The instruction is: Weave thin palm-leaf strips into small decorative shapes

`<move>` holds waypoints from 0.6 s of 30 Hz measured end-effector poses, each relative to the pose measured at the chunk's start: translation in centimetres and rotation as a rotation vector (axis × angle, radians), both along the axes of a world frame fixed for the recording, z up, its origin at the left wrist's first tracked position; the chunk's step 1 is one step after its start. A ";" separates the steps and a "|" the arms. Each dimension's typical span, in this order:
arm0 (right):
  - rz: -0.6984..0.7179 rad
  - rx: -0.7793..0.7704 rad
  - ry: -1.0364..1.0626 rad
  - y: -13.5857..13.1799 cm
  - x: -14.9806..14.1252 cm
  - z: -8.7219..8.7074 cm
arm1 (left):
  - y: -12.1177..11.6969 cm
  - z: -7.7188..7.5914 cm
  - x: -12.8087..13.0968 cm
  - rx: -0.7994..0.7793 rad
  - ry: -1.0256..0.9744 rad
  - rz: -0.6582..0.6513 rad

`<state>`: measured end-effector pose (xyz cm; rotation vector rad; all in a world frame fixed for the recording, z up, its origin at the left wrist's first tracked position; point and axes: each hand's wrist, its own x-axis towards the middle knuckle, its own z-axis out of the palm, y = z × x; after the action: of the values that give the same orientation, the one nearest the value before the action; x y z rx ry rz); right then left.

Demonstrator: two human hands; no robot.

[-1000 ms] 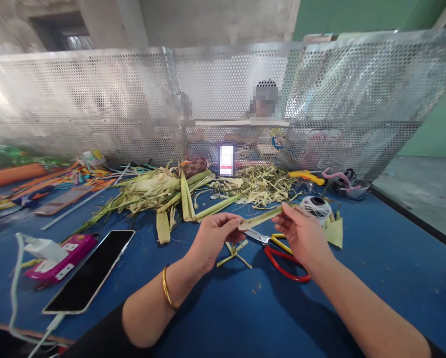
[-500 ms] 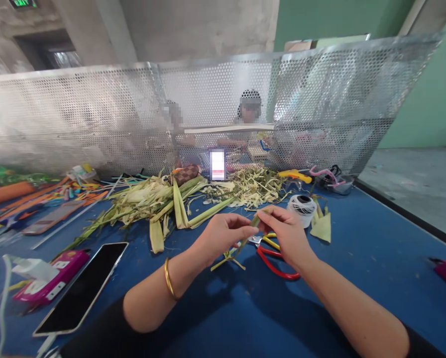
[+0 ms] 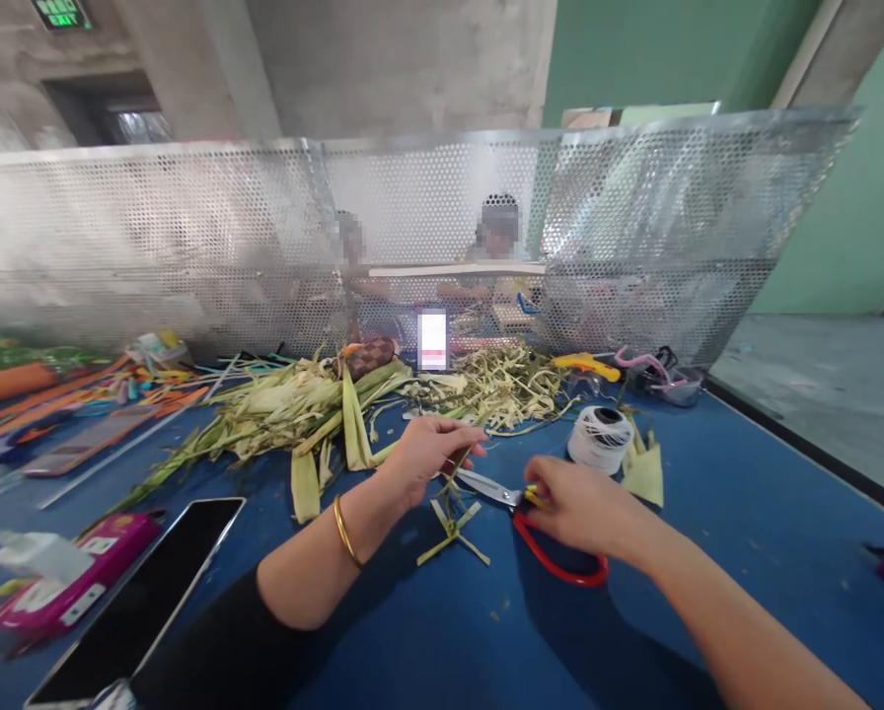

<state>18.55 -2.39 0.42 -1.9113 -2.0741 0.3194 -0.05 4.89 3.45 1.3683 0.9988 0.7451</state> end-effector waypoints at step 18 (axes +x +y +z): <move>0.064 -0.110 -0.244 0.0 0.6 -0.6 | 2.7 -1.2 -1.0 -0.111 -0.134 0.181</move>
<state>19.15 -2.35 -0.15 -2.0393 -2.3217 0.2284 -1.01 7.54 2.25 1.1279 1.0504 0.8908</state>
